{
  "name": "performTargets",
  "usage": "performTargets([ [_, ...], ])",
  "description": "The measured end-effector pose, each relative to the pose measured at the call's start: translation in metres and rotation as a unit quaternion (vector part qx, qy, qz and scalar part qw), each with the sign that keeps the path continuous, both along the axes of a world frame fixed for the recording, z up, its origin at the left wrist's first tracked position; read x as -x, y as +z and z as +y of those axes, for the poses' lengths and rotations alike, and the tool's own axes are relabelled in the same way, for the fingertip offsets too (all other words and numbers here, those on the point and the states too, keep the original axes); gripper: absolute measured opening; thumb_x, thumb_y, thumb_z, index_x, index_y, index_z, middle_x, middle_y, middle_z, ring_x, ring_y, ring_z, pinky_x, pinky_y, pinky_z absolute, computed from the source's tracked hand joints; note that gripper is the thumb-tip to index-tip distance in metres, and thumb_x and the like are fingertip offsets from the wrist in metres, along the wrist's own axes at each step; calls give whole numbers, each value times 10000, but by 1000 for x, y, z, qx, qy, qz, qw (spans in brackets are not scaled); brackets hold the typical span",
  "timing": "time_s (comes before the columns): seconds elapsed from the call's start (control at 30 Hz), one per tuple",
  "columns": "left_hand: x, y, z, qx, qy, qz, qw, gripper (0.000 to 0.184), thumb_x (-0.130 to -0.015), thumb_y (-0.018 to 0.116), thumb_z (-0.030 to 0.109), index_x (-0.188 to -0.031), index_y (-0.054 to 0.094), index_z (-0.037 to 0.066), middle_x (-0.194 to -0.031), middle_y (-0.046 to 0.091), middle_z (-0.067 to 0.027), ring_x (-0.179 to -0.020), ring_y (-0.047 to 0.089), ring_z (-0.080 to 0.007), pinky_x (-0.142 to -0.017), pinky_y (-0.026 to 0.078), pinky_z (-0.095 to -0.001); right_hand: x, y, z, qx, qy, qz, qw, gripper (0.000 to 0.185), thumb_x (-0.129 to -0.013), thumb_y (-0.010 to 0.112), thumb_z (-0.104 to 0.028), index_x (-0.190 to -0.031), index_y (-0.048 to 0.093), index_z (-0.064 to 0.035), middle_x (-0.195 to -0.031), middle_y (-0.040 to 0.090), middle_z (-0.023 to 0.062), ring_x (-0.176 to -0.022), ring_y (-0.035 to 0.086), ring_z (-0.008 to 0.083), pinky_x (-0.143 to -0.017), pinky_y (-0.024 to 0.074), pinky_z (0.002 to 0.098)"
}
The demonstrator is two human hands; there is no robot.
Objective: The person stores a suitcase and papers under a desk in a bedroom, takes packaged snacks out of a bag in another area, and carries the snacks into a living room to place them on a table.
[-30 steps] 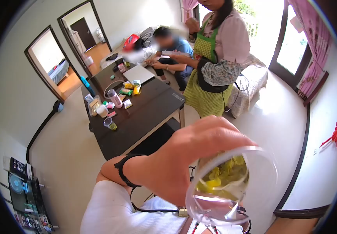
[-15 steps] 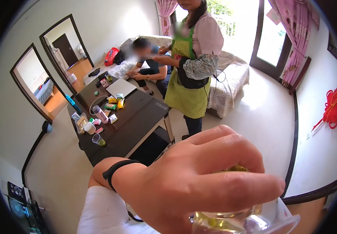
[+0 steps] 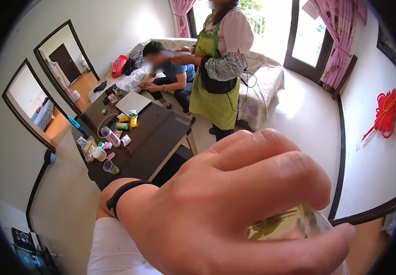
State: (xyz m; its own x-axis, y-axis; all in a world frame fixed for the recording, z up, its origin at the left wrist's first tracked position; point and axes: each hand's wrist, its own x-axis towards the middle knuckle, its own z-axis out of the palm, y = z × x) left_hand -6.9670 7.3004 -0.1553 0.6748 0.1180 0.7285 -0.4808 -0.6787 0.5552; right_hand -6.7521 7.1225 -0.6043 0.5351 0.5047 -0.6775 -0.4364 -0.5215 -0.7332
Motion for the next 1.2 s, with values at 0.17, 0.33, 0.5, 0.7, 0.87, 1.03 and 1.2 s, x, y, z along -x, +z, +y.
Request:
performTargets([
  [0.17,1,1,-2,-14,0,-1,1000,209,-750,708,185,-940,646,123,-898,608,-119,-803,591,-240,-734,473,-344,2,-8,-5,3,-3,14,1000,412,-720,743,-292,-977,571,-19,-796,628,74,-637,620,180,-503,511,313],
  [0.33,3,2,-1,-19,6,-6,1000,199,-749,708,183,-928,646,121,-897,608,-116,-796,591,-236,-728,474,-340,3,-2,-6,14,-7,3,1000,410,-718,745,-290,-968,568,-17,-791,628,70,-637,621,180,-503,512,311],
  [0.5,6,2,-1,-22,14,-10,1000,190,-748,707,181,-916,646,119,-896,608,-113,-790,591,-233,-723,474,-336,7,6,-6,13,-10,-15,1000,434,-716,746,-291,-985,560,-5,-812,627,79,-645,621,182,-512,519,311],
  [0.7,12,0,-1,-25,25,-20,999,179,-746,707,179,-902,645,116,-896,608,-110,-782,590,-228,-716,475,-330,3,-6,-14,15,-11,-10,1000,445,-710,752,-288,-988,556,-1,-824,628,84,-660,627,186,-518,522,314],
  [0.87,20,-2,0,-27,37,-25,999,170,-745,707,177,-890,645,114,-895,608,-107,-775,590,-224,-710,475,-326,11,5,-9,38,-7,-18,999,428,-716,749,-293,-966,558,-2,-807,627,84,-639,622,190,-504,514,312],
  [1.03,24,1,-1,-29,56,-28,998,161,-743,706,175,-878,645,112,-894,608,-104,-769,590,-221,-704,476,-322,10,4,-6,38,2,-20,999,421,-720,746,-295,-957,561,0,-809,629,87,-628,620,194,-498,511,307],
  [1.2,31,7,1,-29,85,-39,995,152,-742,706,173,-866,644,109,-894,608,-101,-762,590,-217,-699,476,-318,7,-1,-1,42,23,-11,999,421,-717,747,-289,-956,561,3,-810,629,90,-632,618,194,-495,511,305],
])
